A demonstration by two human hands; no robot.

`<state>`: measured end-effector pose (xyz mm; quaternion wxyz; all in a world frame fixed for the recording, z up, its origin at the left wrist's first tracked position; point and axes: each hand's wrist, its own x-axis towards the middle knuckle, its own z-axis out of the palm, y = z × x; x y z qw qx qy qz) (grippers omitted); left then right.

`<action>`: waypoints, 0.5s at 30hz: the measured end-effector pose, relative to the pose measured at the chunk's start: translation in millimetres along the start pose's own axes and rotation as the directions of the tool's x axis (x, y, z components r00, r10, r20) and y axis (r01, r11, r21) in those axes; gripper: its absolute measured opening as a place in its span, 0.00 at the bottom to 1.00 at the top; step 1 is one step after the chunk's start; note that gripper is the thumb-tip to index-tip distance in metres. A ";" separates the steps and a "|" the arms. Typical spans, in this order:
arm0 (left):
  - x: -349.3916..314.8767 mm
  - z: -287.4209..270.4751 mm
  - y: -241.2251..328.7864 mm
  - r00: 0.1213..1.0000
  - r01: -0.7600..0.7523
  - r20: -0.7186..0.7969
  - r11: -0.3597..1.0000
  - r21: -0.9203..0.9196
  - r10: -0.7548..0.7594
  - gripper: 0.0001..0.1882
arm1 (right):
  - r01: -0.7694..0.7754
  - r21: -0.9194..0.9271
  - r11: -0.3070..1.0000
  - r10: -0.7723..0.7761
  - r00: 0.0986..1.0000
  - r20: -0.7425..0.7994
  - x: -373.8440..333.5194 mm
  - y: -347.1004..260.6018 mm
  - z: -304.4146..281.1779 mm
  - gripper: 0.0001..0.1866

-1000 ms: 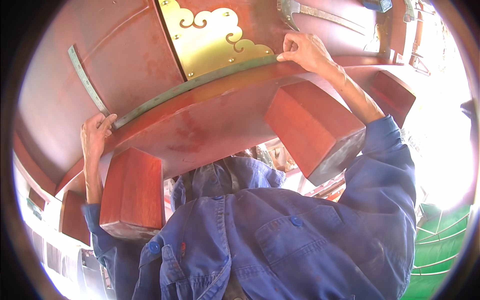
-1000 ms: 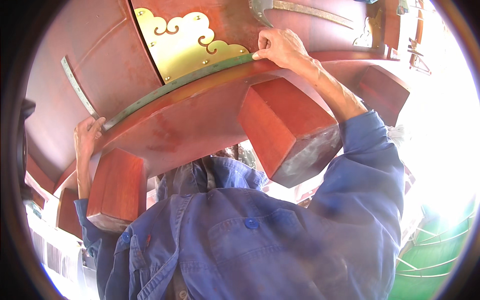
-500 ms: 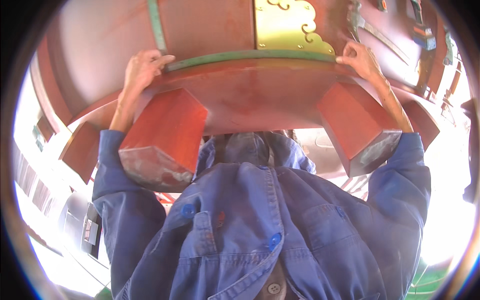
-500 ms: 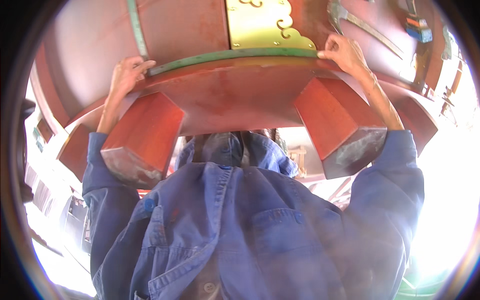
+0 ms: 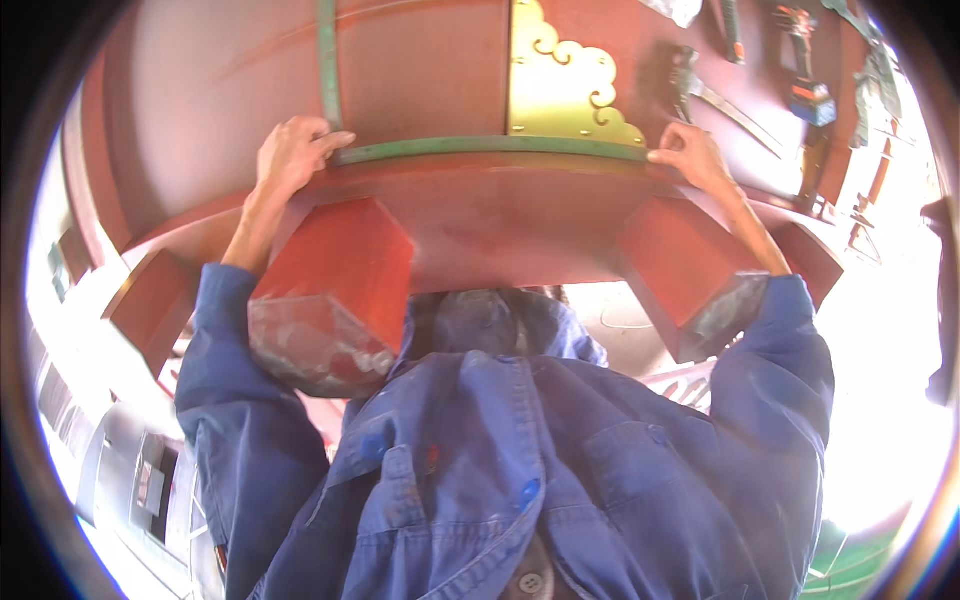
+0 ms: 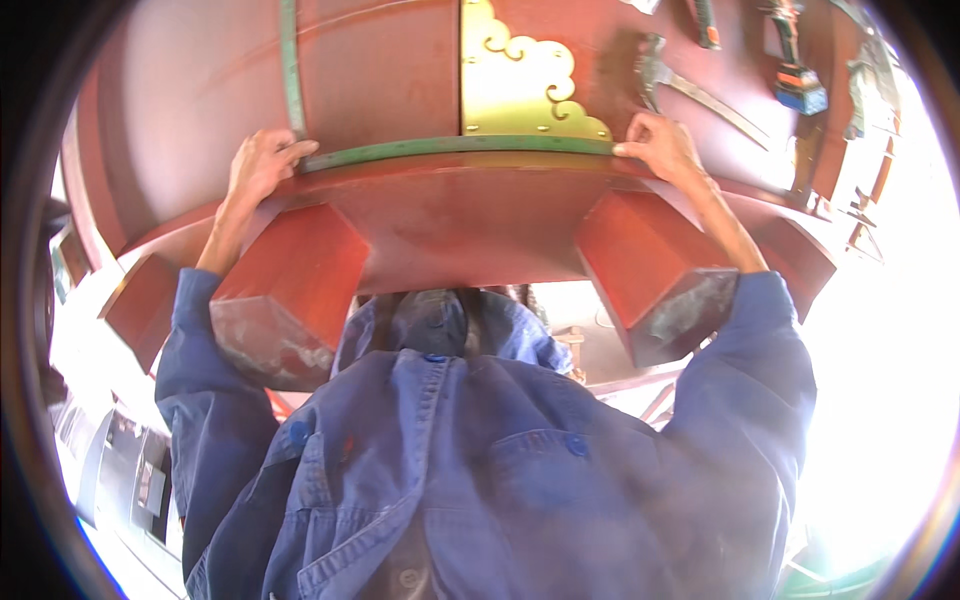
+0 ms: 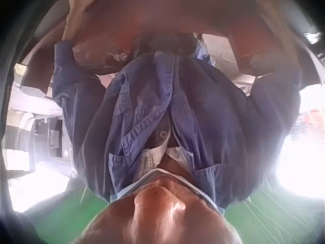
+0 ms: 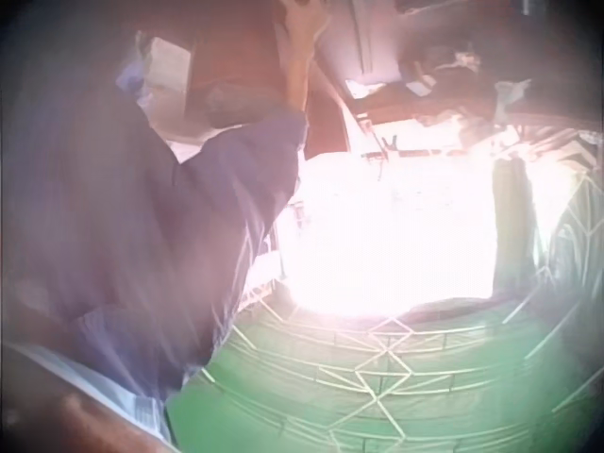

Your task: The person aligns and secures decorative metal plates onto a red wooden structure. They use a hammer to tap the plates into place, then use a power drill to fasten screws, and finally hammer the screws flush with the surface.

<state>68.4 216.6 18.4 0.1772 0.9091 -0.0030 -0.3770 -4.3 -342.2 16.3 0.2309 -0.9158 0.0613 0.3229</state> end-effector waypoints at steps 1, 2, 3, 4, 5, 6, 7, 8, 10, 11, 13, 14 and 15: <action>0.7 3.8 -0.2 1.000 -0.013 -0.015 1.000 -0.012 0.013 0.26 | -0.014 -0.020 1.000 0.014 1.000 0.005 0.5 0.4 -3.0 0.18; -1.0 3.8 -3.4 0.999 -0.020 -0.029 1.000 -0.013 0.019 0.25 | -0.024 -0.026 0.999 0.025 1.000 0.015 1.3 -2.7 -1.0 0.18; -1.4 4.8 -3.9 0.999 -0.025 -0.042 1.000 -0.012 0.025 0.25 | -0.035 -0.032 0.999 0.035 0.999 0.024 0.7 -6.0 0.3 0.18; -0.2 7.0 -1.9 0.999 -0.030 -0.046 0.999 -0.022 0.029 0.25 | -0.088 -0.055 0.995 0.091 0.994 0.053 0.3 -8.0 -5.1 0.17; 0.6 7.4 -0.6 0.998 -0.034 -0.044 0.999 -0.015 0.033 0.24 | -0.079 -0.051 0.996 0.081 0.996 0.043 -1.7 -7.8 -5.6 0.18; 1.5 7.7 0.7 0.998 -0.036 -0.042 0.999 -0.009 0.036 0.24 | -0.069 -0.048 0.996 0.071 0.997 0.034 -2.9 -6.5 -6.0 0.18; 2.2 7.9 1.4 0.998 -0.039 -0.041 0.999 -0.002 0.039 0.24 | -0.059 -0.045 0.997 0.060 0.998 0.025 -3.7 -5.1 -5.9 0.18; 2.4 6.9 2.3 0.999 -0.028 -0.031 1.000 -0.010 0.028 0.24 | -0.056 -0.031 0.998 0.056 0.998 0.023 -2.7 -3.1 -5.6 0.18; 2.4 4.9 2.3 1.000 -0.006 -0.011 1.000 -0.028 0.005 0.24 | -0.050 -0.005 0.999 0.050 0.999 0.021 -1.3 2.0 -1.9 0.18; 2.4 5.6 2.0 1.000 -0.016 -0.020 1.000 -0.024 0.016 0.24 | -0.039 -0.005 0.999 0.039 0.999 0.017 -1.3 4.1 -0.5 0.17; 3.4 8.3 1.6 0.999 -0.038 -0.039 0.999 -0.017 0.037 0.24 | -0.019 -0.008 1.000 0.019 1.000 0.010 -1.5 8.0 1.0 0.17; 1.8 8.1 1.4 1.000 -0.013 -0.028 0.999 -0.031 0.012 0.24 | -0.032 -0.015 0.999 0.032 0.999 0.019 -1.5 5.4 1.3 0.17; 0.6 5.5 2.0 1.000 0.012 -0.017 0.999 -0.044 -0.013 0.24 | -0.045 -0.023 0.999 0.046 0.999 0.029 0.1 1.8 0.8 0.17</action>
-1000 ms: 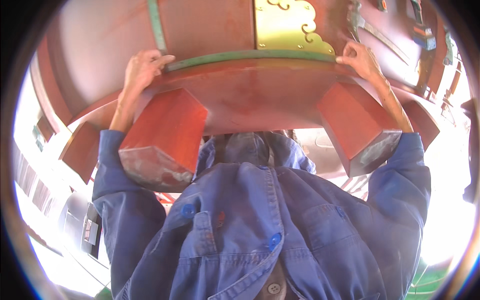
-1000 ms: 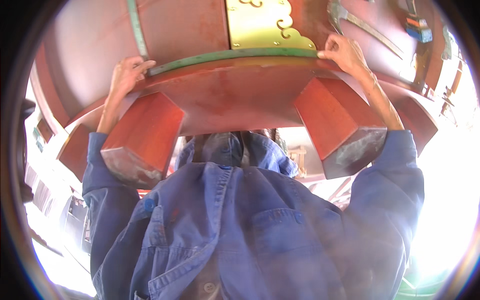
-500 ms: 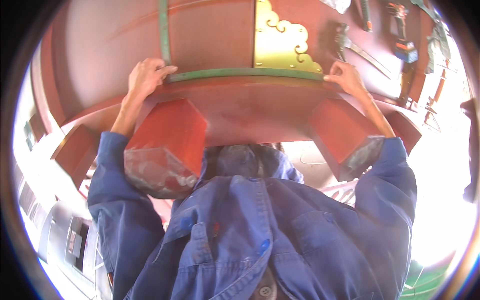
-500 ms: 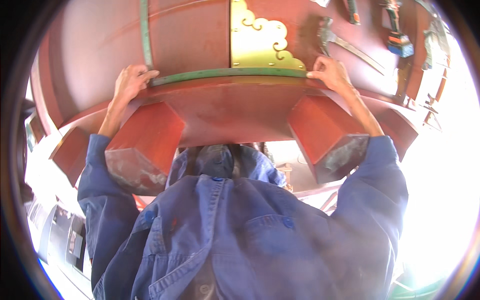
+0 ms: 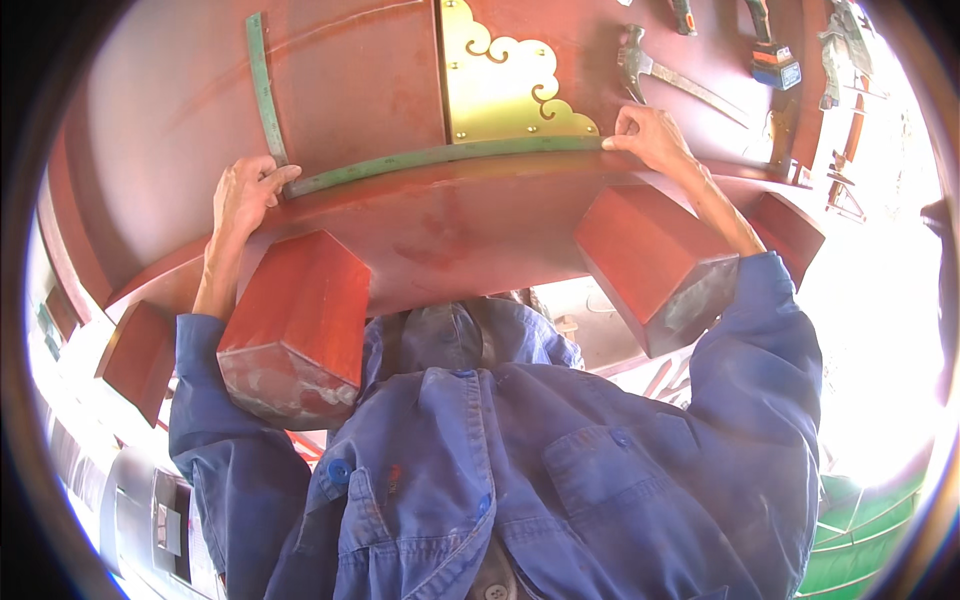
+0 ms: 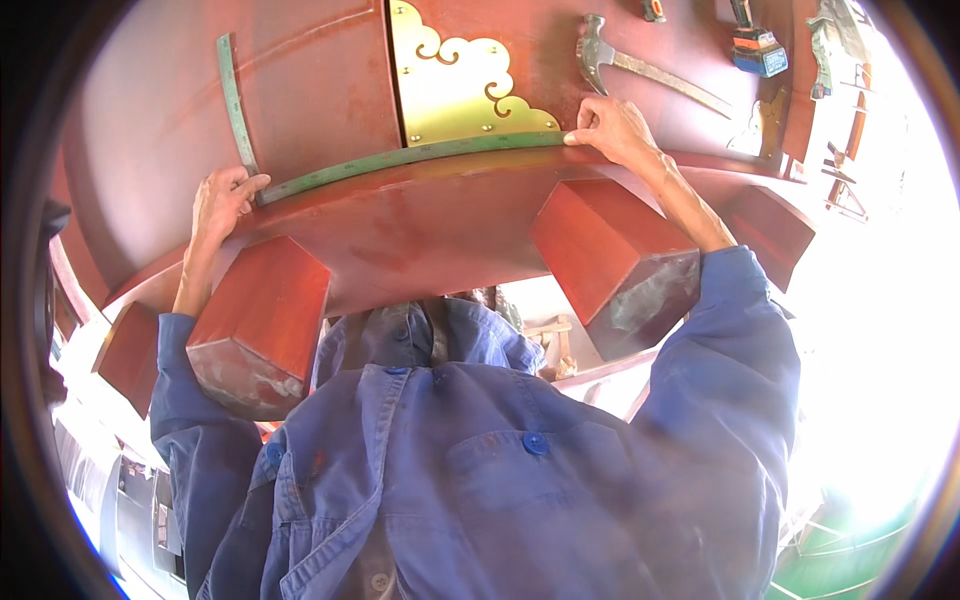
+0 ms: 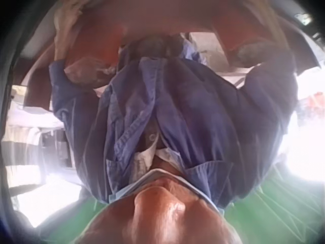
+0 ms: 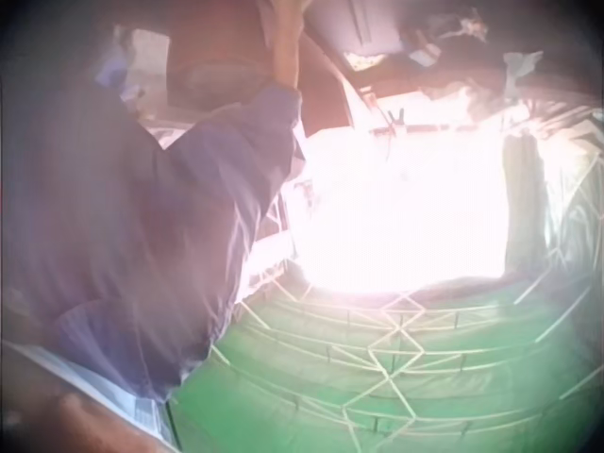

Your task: The person aligns and secures decorative metal plates onto a red wooden structure. They use a hammer to tap the plates into place, then use a power drill to fasten screws, and finally hammer the screws flush with the surface.

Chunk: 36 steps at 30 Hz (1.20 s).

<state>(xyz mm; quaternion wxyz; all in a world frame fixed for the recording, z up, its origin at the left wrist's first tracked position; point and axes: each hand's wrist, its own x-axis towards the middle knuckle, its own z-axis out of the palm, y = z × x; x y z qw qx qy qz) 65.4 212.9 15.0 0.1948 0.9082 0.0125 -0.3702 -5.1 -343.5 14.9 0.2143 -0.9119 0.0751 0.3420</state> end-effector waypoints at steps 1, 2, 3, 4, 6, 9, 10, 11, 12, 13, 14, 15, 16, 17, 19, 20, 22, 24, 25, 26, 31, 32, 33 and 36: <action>-0.4 -0.5 0.7 1.000 0.026 0.011 1.000 -0.012 -0.025 0.24 | -0.013 -0.007 1.000 0.013 1.000 0.010 0.4 -1.8 -1.5 0.17; -0.2 -0.5 0.0 1.000 0.019 0.006 1.000 -0.016 -0.019 0.24 | -0.011 -0.008 1.000 0.011 1.000 0.007 0.1 -2.8 -2.1 0.17; -0.2 0.0 -0.6 1.000 0.012 0.002 1.000 -0.019 -0.012 0.25 | -0.008 -0.009 1.000 0.008 1.000 0.003 -0.5 -3.4 -2.6 0.17; -0.2 1.0 -1.4 1.000 0.006 -0.003 1.000 -0.022 -0.006 0.25 | -0.005 -0.010 1.000 0.005 1.000 0.000 -1.6 -3.7 -3.2 0.18; 2.1 6.6 -6.8 0.998 -0.046 -0.048 0.999 -0.023 0.045 0.25 | -0.015 -0.026 1.000 0.015 1.000 0.017 -2.4 -6.1 -6.3 0.17; 2.4 3.4 -2.4 0.999 -0.010 -0.032 1.000 -0.017 0.010 0.25 | -0.004 -0.005 1.000 0.004 1.000 0.016 -4.4 1.3 -4.7 0.17; 2.3 1.9 1.6 1.000 0.014 -0.011 1.000 -0.018 -0.014 0.25 | -0.001 0.004 1.000 0.001 1.000 0.008 -3.7 7.3 -2.4 0.17; 1.9 3.3 -0.2 1.000 0.006 -0.022 0.999 -0.051 -0.007 0.25 | 0.046 0.016 0.999 -0.046 0.999 -0.024 1.2 14.2 4.0 0.17; 0.0 2.5 -6.7 1.000 0.001 -0.031 0.997 -0.077 -0.004 0.25 | 0.102 0.014 0.995 -0.101 0.993 -0.059 4.5 15.8 7.1 0.17; -1.1 4.4 -9.4 0.999 -0.003 -0.039 0.995 -0.102 -0.001 0.24 | 0.158 0.010 0.987 -0.157 0.983 -0.092 7.1 18.1 9.0 0.17; -0.8 4.0 -6.4 0.999 -0.009 -0.035 0.996 -0.090 0.006 0.24 | 0.214 0.010 0.977 -0.211 0.969 -0.128 7.5 16.9 10.5 0.17; -0.2 3.7 -3.0 0.999 -0.013 -0.032 0.997 -0.077 0.011 0.24 | 0.193 0.008 0.981 -0.191 0.976 -0.107 5.6 17.5 9.2 0.17; 0.4 3.8 -0.1 0.999 -0.017 -0.029 0.998 -0.064 0.015 0.23 | 0.173 0.006 0.985 -0.172 0.981 -0.086 3.6 18.5 6.5 0.16; -0.5 2.8 2.0 0.999 -0.026 -0.032 0.998 -0.063 0.024 0.23 | 0.159 0.005 0.987 -0.159 0.985 -0.064 3.5 17.2 3.1 0.16; -0.6 2.3 5.4 0.999 -0.041 -0.037 0.997 -0.060 0.038 0.23 | 0.075 0.030 0.997 -0.075 0.997 -0.007 2.8 13.3 -0.6 0.16; -0.6 1.8 3.7 0.999 -0.031 -0.030 0.996 -0.082 0.028 0.23 | 0.036 0.047 0.998 -0.037 0.999 0.024 2.3 10.7 -0.4 0.16; -0.2 3.3 0.6 1.000 -0.010 -0.015 0.992 -0.125 0.008 0.23 | 0.040 0.015 0.999 -0.040 0.999 0.024 2.2 9.8 -2.8 0.16; 0.8 2.5 2.6 1.000 0.012 0.000 0.995 -0.103 -0.012 0.23 | 0.042 0.005 0.999 -0.042 0.999 0.012 3.1 8.6 -3.8 0.16; 1.6 2.1 3.5 1.000 0.022 0.007 0.995 -0.093 -0.022 0.23 | 0.042 0.009 0.999 -0.042 0.999 0.000 2.4 7.3 -3.9 0.16; 1.8 2.8 2.4 1.000 0.007 -0.002 0.996 -0.094 -0.008 0.24 | 0.040 0.013 0.999 -0.040 0.999 -0.008 0.9 6.7 -3.5 0.16; 1.3 3.2 -5.1 0.999 -0.033 -0.028 0.997 -0.066 0.031 0.25 | 0.086 0.010 0.996 -0.086 0.996 -0.003 2.9 13.8 -0.2 0.18; -0.5 2.6 -6.3 1.000 -0.024 -0.011 0.997 -0.067 0.023 0.25 | 0.122 0.017 0.992 -0.122 0.992 -0.012 7.6 15.6 2.5 0.18; -2.4 1.2 -5.3 1.000 -0.007 -0.002 0.998 -0.061 0.007 0.26 | 0.075 0.027 0.997 -0.076 0.997 0.024 6.5 6.7 -0.1 0.18; 0.4 -3.2 5.3 1.000 -0.010 -0.005 0.999 0.049 0.010 0.26 | 0.129 -0.014 0.992 -0.130 0.990 -0.050 5.2 28.9 5.2 0.18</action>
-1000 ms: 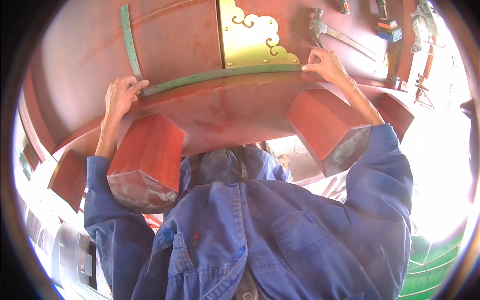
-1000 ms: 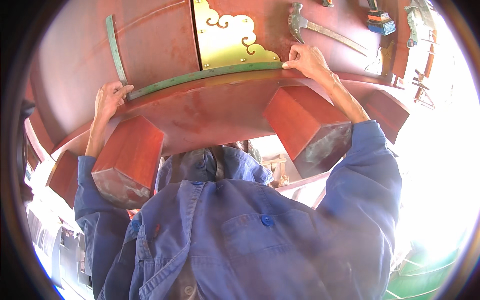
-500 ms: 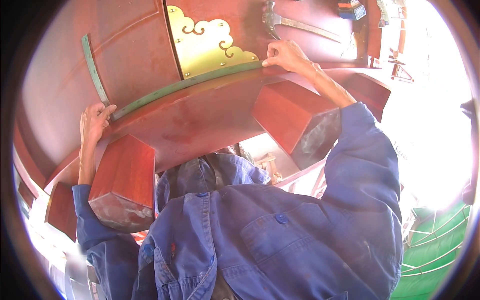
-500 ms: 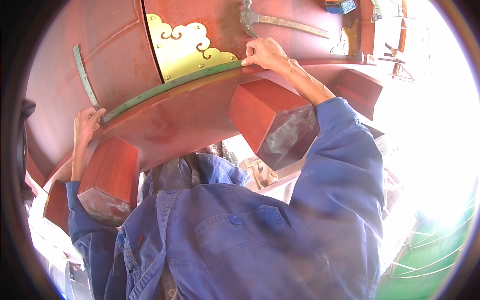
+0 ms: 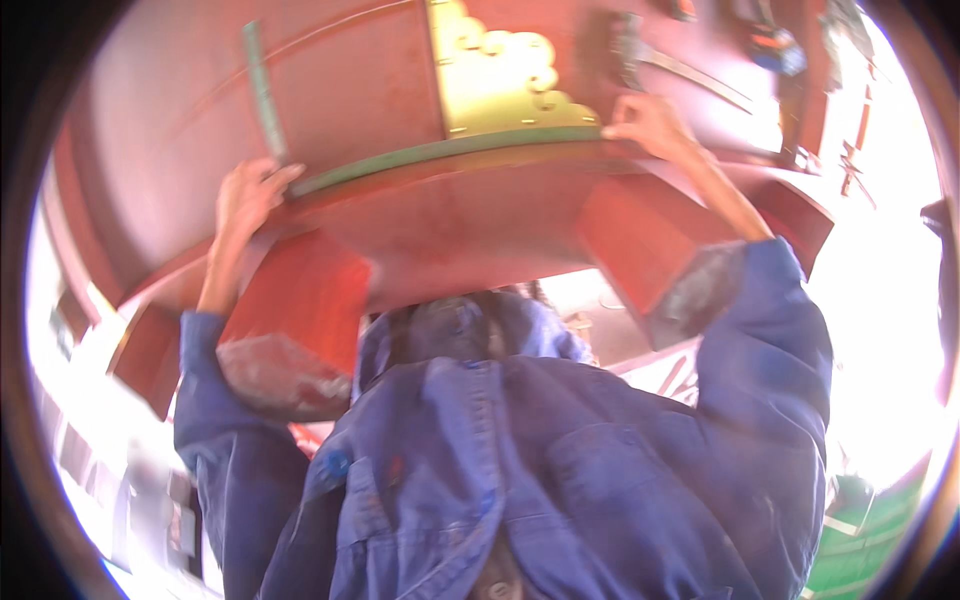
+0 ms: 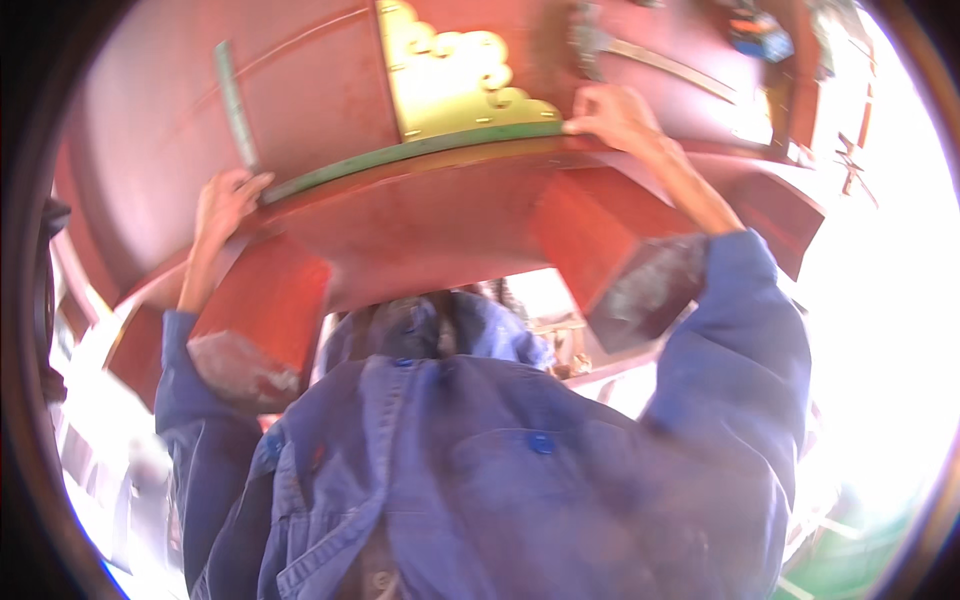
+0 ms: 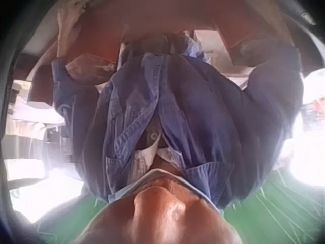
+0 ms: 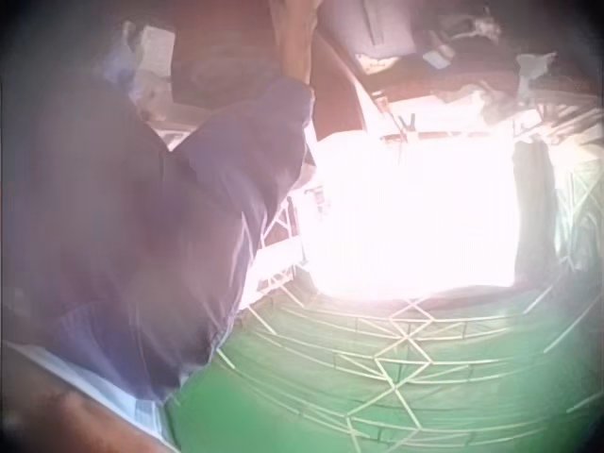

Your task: The person aligns and secures decorative metal plates onto a red wooden structure. They use a hammer to tap the plates into place, then use a power drill to fasten screws, and finally hammer the screws flush with the surface.

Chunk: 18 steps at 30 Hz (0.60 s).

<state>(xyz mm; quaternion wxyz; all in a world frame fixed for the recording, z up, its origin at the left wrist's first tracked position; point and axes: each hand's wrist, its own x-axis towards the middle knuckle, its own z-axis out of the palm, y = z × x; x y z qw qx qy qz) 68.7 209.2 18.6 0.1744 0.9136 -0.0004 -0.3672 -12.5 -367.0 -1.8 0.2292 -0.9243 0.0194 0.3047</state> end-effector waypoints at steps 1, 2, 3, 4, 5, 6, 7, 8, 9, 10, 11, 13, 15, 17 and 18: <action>2.5 4.1 -7.0 1.000 -0.011 -0.002 1.000 -0.008 0.011 0.27 | 0.003 0.012 1.000 -0.003 1.000 0.011 1.0 -1.7 -0.7 0.17; 2.7 4.1 -13.6 1.000 -0.021 -0.008 1.000 -0.018 0.021 0.27 | 0.008 0.020 1.000 -0.009 1.000 0.022 1.3 -9.6 -3.4 0.17; 1.6 1.4 -8.7 1.000 -0.013 -0.002 0.999 -0.037 0.013 0.27 | -0.001 0.009 1.000 0.001 1.000 0.005 -0.3 -14.0 -3.9 0.17; -1.4 0.3 -5.8 1.000 -0.009 0.007 0.998 -0.062 0.009 0.27 | -0.017 -0.008 1.000 0.017 1.000 -0.009 -1.6 -20.1 -4.2 0.16; 0.0 1.6 -6.6 1.000 -0.006 0.006 0.998 -0.065 0.007 0.26 | -0.049 -0.009 0.999 0.049 0.999 0.018 -1.6 -26.2 -7.5 0.16; 0.9 3.4 -9.6 1.000 -0.004 0.005 0.998 -0.067 0.004 0.26 | -0.081 -0.011 0.997 0.081 0.996 0.044 -0.1 -32.5 -10.2 0.16; 0.0 4.2 -12.4 1.000 -0.001 0.005 0.998 -0.067 0.001 0.26 | -0.112 -0.014 0.994 0.113 0.991 0.071 1.8 -36.3 -9.8 0.16; 0.9 5.5 -12.5 1.000 -0.003 0.004 0.998 -0.069 0.004 0.26 | -0.103 -0.015 0.995 0.103 0.993 0.058 1.3 -35.0 -9.6 0.16; 1.4 6.2 -12.4 1.000 -0.006 0.003 0.998 -0.069 0.006 0.26 | -0.093 -0.015 0.996 0.094 0.995 0.045 0.6 -30.6 -7.4 0.16; 2.1 6.7 -11.1 1.000 -0.008 0.002 0.998 -0.069 0.008 0.27 | -0.084 -0.015 0.996 0.085 0.996 0.032 -0.4 -26.5 -7.6 0.16; 0.5 5.5 -8.2 1.000 0.006 0.006 0.998 -0.069 -0.005 0.26 | -0.086 -0.014 0.996 0.086 0.996 0.039 -0.2 -24.8 -7.9 0.17; -0.8 2.8 -2.7 0.999 0.031 0.016 0.997 -0.067 -0.030 0.26 | -0.092 -0.012 0.996 0.092 0.994 0.052 -1.0 -22.6 -7.7 0.17; 1.6 6.2 -11.1 1.000 0.003 -0.004 0.999 -0.048 -0.003 0.26 | -0.099 -0.026 0.995 0.100 0.993 0.062 0.1 -24.4 -7.7 0.17; 1.9 8.4 -14.4 1.000 -0.014 -0.020 0.999 -0.040 0.013 0.26 | -0.096 -0.024 0.995 0.098 0.993 0.062 0.3 -25.1 -8.2 0.17; 2.5 9.2 -13.9 1.000 -0.016 -0.027 0.999 -0.042 0.015 0.26 | -0.089 -0.015 0.996 0.090 0.994 0.058 -0.4 -24.7 -8.3 0.17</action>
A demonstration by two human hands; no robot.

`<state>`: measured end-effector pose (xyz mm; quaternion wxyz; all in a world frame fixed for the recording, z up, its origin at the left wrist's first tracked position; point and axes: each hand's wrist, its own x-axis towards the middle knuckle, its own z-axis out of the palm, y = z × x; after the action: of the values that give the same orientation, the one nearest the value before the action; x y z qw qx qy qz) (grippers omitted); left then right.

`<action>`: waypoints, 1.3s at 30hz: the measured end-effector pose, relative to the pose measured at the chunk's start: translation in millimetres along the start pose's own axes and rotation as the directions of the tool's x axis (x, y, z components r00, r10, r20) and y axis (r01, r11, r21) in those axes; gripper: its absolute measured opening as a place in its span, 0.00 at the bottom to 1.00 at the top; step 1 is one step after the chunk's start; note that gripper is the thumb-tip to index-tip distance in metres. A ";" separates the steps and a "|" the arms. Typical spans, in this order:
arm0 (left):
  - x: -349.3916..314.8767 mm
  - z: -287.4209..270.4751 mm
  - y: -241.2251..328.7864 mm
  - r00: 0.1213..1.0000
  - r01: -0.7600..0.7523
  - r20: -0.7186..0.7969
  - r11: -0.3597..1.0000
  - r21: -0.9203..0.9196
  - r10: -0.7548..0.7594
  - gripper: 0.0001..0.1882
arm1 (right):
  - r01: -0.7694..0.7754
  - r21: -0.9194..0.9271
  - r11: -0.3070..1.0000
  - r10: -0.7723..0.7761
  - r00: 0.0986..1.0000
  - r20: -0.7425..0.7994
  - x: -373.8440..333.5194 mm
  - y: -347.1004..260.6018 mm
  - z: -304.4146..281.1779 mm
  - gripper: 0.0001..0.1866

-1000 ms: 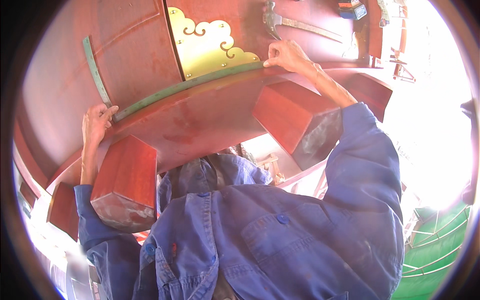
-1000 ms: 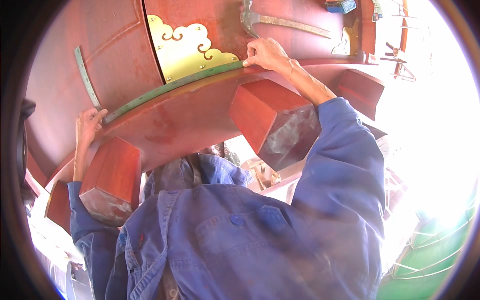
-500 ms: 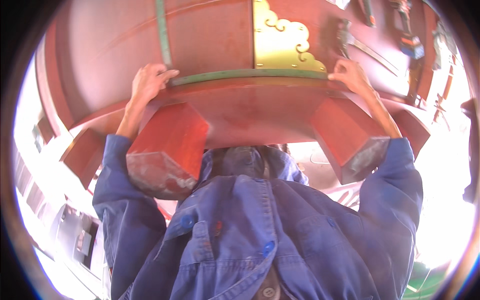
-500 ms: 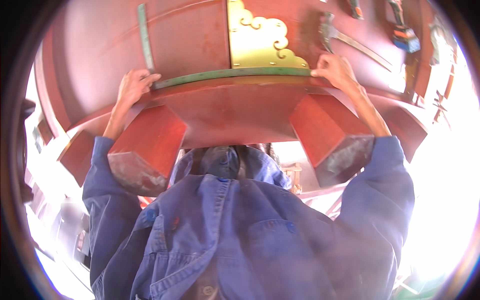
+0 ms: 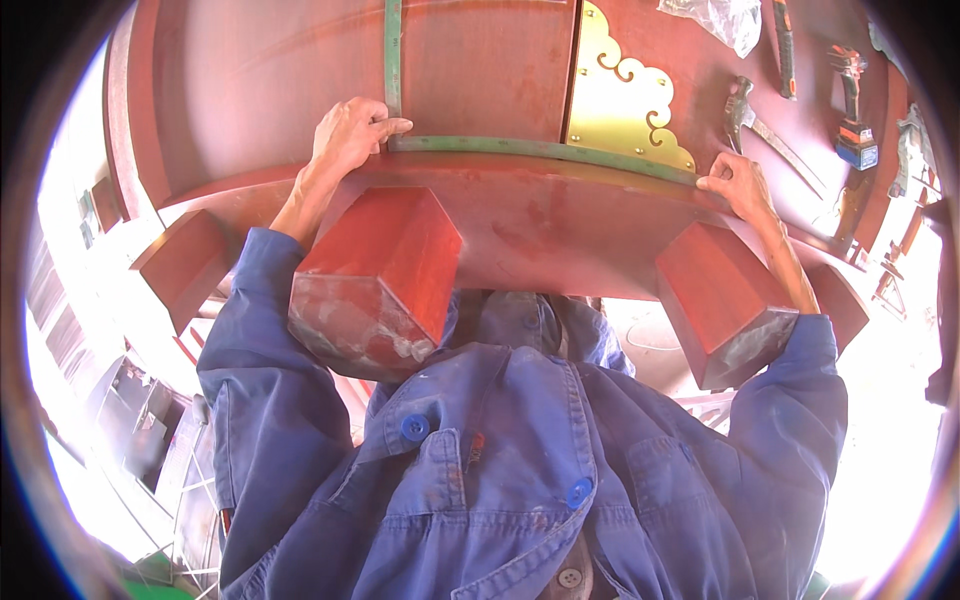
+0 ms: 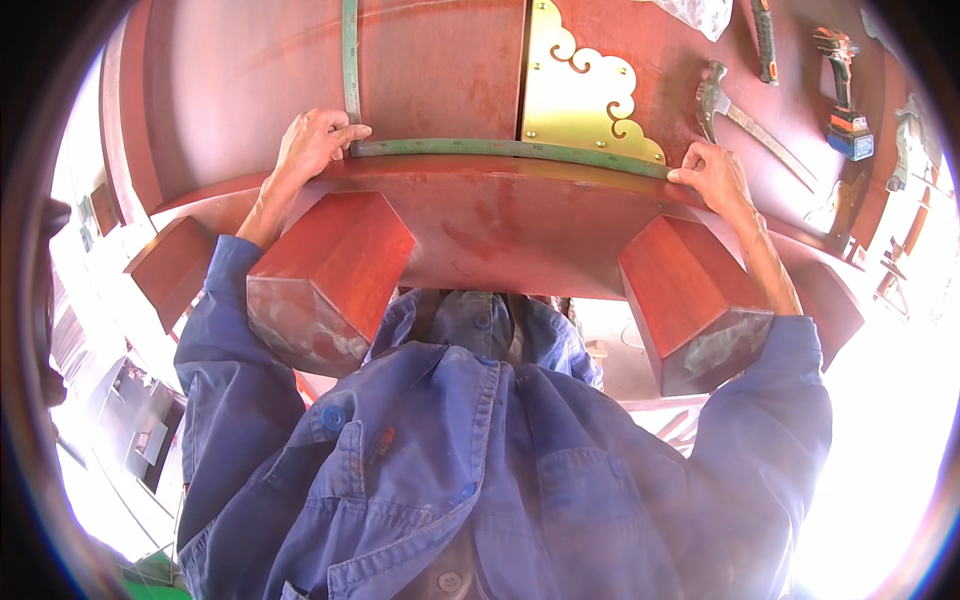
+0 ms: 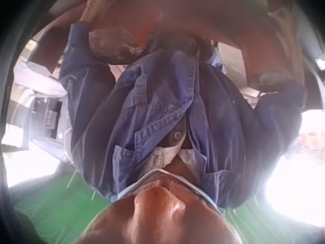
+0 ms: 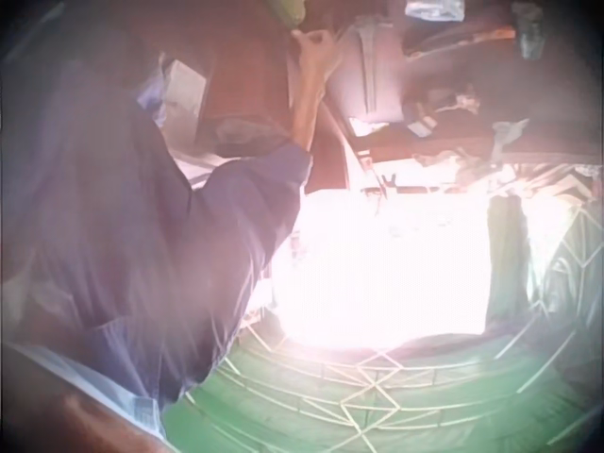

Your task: The person aligns and secures decorative metal plates onto a red wooden structure. They use a hammer to tap the plates into place, then use a power drill to fasten screws, and finally hammer the screws flush with the surface.

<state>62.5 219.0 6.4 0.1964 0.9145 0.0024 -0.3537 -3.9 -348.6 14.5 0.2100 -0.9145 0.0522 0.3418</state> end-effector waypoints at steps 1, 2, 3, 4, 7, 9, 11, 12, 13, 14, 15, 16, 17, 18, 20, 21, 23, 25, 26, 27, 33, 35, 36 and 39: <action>0.6 0.5 0.3 1.000 -0.003 -0.006 1.000 -0.002 0.003 0.26 | 0.007 0.009 1.000 -0.007 1.000 -0.005 -0.5 0.3 0.2 0.17; 1.5 0.1 -1.4 1.000 0.001 -0.004 1.000 0.000 -0.001 0.26 | 0.022 0.004 1.000 -0.022 1.000 -0.018 -0.3 -1.0 0.3 0.17; 1.9 1.0 -4.3 1.000 0.005 0.004 1.000 -0.007 -0.005 0.26 | 0.034 -0.008 0.999 -0.034 0.999 -0.026 -0.9 -2.8 0.5 0.17; 0.8 1.3 -5.7 1.000 0.010 0.012 1.000 -0.012 -0.009 0.26 | 0.046 -0.020 0.999 -0.046 0.998 -0.033 -0.6 -4.1 0.9 0.17; 0.1 -1.8 -1.6 1.000 0.000 0.018 1.000 0.008 -0.001 0.27 | 0.036 -0.047 0.998 -0.036 0.999 -0.012 -0.7 -7.7 -1.6 0.17; 0.8 -3.7 -1.3 1.000 -0.003 0.011 1.000 0.000 0.003 0.27 | -0.065 -0.052 0.997 0.067 0.997 0.042 2.8 -9.1 -3.7 0.17; 0.2 -5.2 3.7 1.000 0.007 0.028 1.000 -0.008 -0.007 0.27 | -0.029 -0.054 0.998 0.031 0.999 0.029 1.8 -3.8 -4.2 0.18; 0.7 -5.4 7.4 0.999 0.009 0.039 1.000 -0.012 -0.008 0.28 | -0.014 -0.056 0.998 0.016 1.000 0.022 0.7 0.3 -4.0 0.18; 1.8 -5.3 6.7 1.000 -0.009 0.029 1.000 -0.012 0.009 0.28 | 0.018 -0.040 0.999 -0.018 1.000 0.006 1.8 4.2 -1.9 0.18; 2.2 -3.6 3.2 1.000 -0.023 0.019 1.000 -0.014 0.023 0.28 | 0.053 -0.029 0.998 -0.054 0.999 -0.007 4.6 5.4 0.1 0.18; 2.9 -2.8 0.8 0.999 -0.038 0.009 0.999 -0.016 0.038 0.28 | 0.089 -0.017 0.996 -0.089 0.996 -0.021 5.7 7.3 0.3 0.18; 4.1 -2.6 -0.6 0.999 -0.040 0.015 0.999 -0.005 0.040 0.28 | 0.074 -0.028 0.997 -0.074 0.997 -0.023 5.1 9.8 -0.4 0.18; 3.0 -5.2 -2.1 0.999 -0.038 0.020 0.999 0.012 0.038 0.27 | 0.064 -0.034 0.997 -0.064 0.998 -0.024 5.1 5.6 1.5 0.17; 0.4 -7.0 -1.7 0.999 -0.035 0.024 0.999 0.029 0.034 0.27 | 0.054 -0.039 0.998 -0.055 0.998 -0.025 4.5 2.0 2.1 0.17; -7.9 -5.5 -1.9 0.998 -0.042 0.040 0.998 -0.052 0.044 0.27 | 0.047 -0.021 0.999 -0.048 0.999 -0.013 1.4 0.4 -0.1 0.17; -8.0 -8.5 -2.4 0.998 -0.052 0.031 0.995 -0.085 0.055 0.27 | 0.044 -0.031 0.999 -0.044 0.999 -0.009 1.0 2.4 1.0 0.17; -8.2 -12.2 -1.9 0.998 -0.043 0.043 0.997 -0.061 0.045 0.28 | 0.027 -0.021 0.999 -0.027 1.000 -0.004 1.5 2.5 4.3 0.16; -13.1 -18.9 0.2 1.000 -0.028 0.012 0.999 -0.030 0.029 0.28 | -0.001 0.014 1.000 0.001 1.000 -0.001 -1.5 1.5 4.6 0.16; -12.4 -21.5 -0.6 0.999 -0.032 -0.024 0.999 -0.022 0.031 0.28 | -0.002 0.024 1.000 0.002 1.000 0.007 -0.5 2.0 2.0 0.16; -10.4 -21.8 -1.7 0.998 -0.043 -0.053 0.999 -0.015 0.042 0.28 | -0.014 0.033 0.999 0.013 1.000 0.014 -2.0 -0.2 0.6 0.16; -24.9 -49.3 -38.1 0.959 -0.104 -0.274 0.988 -0.112 0.070 0.26 | 0.149 -0.017 0.989 -0.149 0.989 -0.018 -9.8 -12.2 -24.2 0.19; -39.7 -69.1 -33.8 0.944 -0.096 -0.326 0.984 -0.148 0.043 0.24 | 0.161 -0.047 0.986 -0.164 0.984 -0.071 -6.2 -33.2 -54.5 0.18; -47.4 -85.3 -24.7 0.944 -0.084 -0.327 0.988 -0.133 0.037 0.23 | 0.139 0.014 0.990 -0.135 0.982 -0.135 -3.3 -42.9 -69.3 0.18; -65.7 -97.6 -5.5 0.937 -0.106 -0.349 0.956 -0.275 0.004 0.19 | 0.125 0.053 0.991 -0.090 0.897 -0.433 5.4 -34.6 -116.2 0.17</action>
<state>75.4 268.1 112.6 0.3346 0.9233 0.0627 -0.1781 78.6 -365.7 101.8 0.2480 -0.9597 0.0599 0.1177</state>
